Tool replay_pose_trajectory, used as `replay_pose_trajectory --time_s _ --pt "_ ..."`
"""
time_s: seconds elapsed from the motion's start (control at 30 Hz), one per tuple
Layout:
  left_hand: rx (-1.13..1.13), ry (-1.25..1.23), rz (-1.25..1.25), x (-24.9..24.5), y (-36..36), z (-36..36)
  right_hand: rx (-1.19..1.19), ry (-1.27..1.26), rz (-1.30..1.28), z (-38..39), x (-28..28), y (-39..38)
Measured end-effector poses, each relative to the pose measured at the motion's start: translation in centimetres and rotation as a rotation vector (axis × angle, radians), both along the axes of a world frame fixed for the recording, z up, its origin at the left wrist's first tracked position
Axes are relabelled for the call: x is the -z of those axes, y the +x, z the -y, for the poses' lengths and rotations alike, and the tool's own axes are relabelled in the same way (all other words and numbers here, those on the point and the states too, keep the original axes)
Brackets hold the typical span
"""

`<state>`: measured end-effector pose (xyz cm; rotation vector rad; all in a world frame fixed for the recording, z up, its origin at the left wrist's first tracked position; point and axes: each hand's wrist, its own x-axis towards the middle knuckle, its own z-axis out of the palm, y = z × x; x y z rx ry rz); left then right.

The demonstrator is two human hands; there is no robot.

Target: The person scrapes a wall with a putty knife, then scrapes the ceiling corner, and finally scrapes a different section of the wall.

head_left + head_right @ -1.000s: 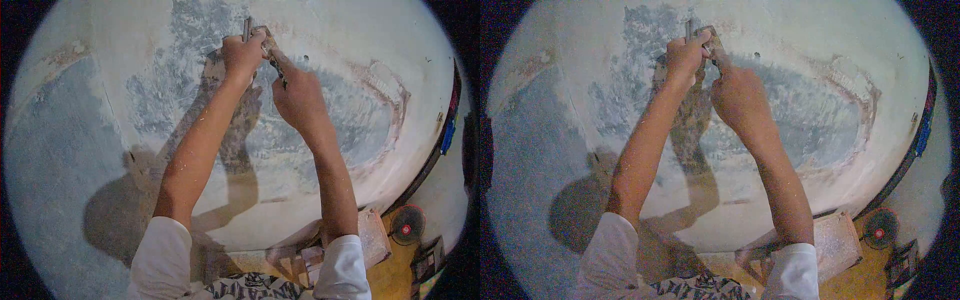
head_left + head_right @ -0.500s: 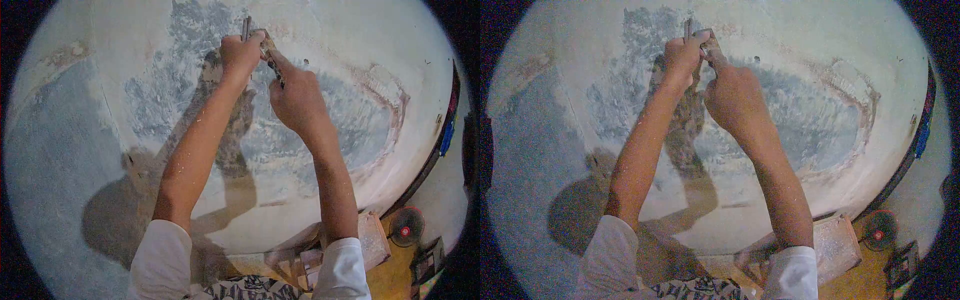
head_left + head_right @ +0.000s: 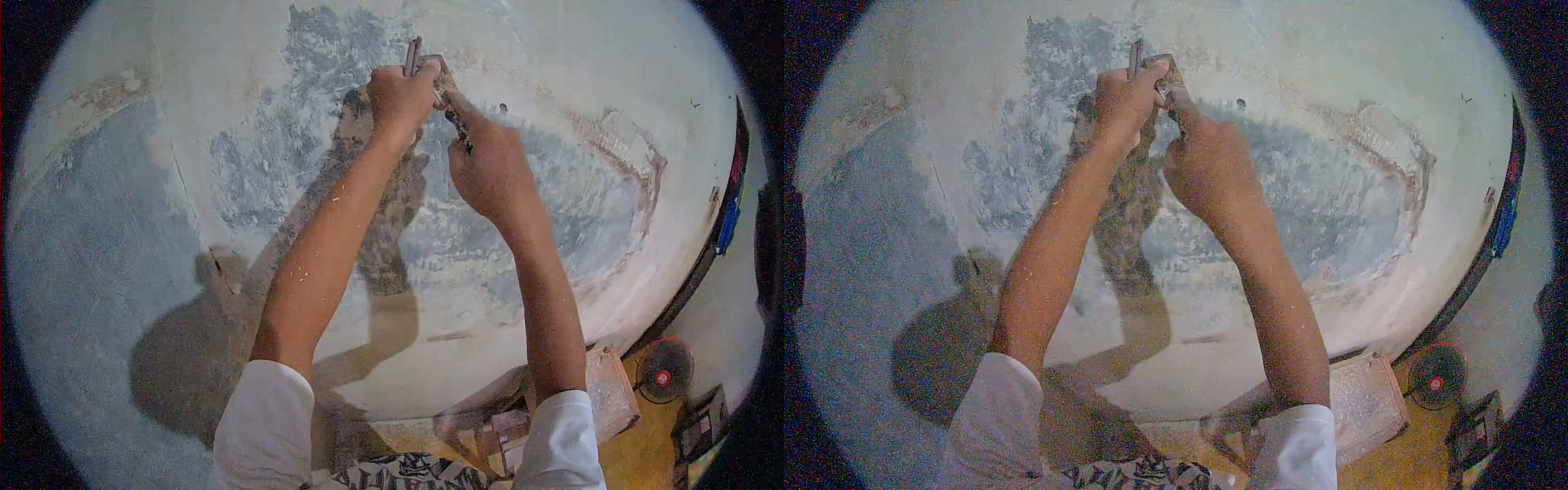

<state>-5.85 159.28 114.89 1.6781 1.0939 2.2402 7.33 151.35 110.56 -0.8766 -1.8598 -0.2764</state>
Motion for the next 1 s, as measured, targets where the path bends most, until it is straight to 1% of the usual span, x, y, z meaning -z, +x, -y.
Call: replay_pose_trajectory --time_s 0.03,0.13,0.23,0.27,0.37,0.43,0.53,0.63,0.73,0.77,0.87,0.93,1.0 --pt "0.032 0.0 0.034 -0.1 0.0 -0.5 -0.019 0.006 -0.021 0.4 -0.3 0.1" --pt "-0.08 0.046 0.02 -0.3 0.1 -0.9 -0.037 0.0 -0.057 0.2 0.4 -0.3" --pt "0.031 -0.029 0.018 0.1 0.1 0.5 -0.001 -0.004 -0.018 0.3 0.0 0.0" --pt "0.009 -0.005 0.015 -0.2 0.0 0.0 0.02 -0.006 0.013 0.4 -0.3 0.2" --pt "-0.033 0.033 0.013 -0.3 -0.1 -1.8 -0.019 0.05 -0.025 0.4 -0.1 -0.1" --pt "-0.037 0.039 0.027 0.3 0.1 -1.3 0.02 -0.022 -0.024 0.6 0.9 -0.4" --pt "-0.049 -0.022 -0.037 0.3 0.0 0.1 0.038 -0.041 -0.014 1.0 0.1 -0.5" --pt "-0.033 0.045 0.018 0.1 0.2 -1.1 0.051 -0.02 -0.023 0.1 0.5 -0.8" --pt "0.016 0.024 0.034 0.2 -0.2 -2.1 0.047 -0.019 -0.026 0.7 0.6 -0.9" --pt "-0.003 0.033 0.017 0.0 -0.3 -2.4 0.04 -0.02 -0.021 1.0 0.3 -1.0" --pt "-0.052 0.032 0.0 0.1 -0.1 -1.4 0.031 -0.025 -0.039 1.2 -0.4 -0.6" --pt "-0.072 0.011 0.015 -0.2 0.4 -0.3 0.033 -0.032 -0.043 0.8 0.1 -0.8" --pt "-0.062 0.043 -0.002 0.7 0.2 -0.3 0.032 -0.049 -0.036 0.9 0.4 -0.8"
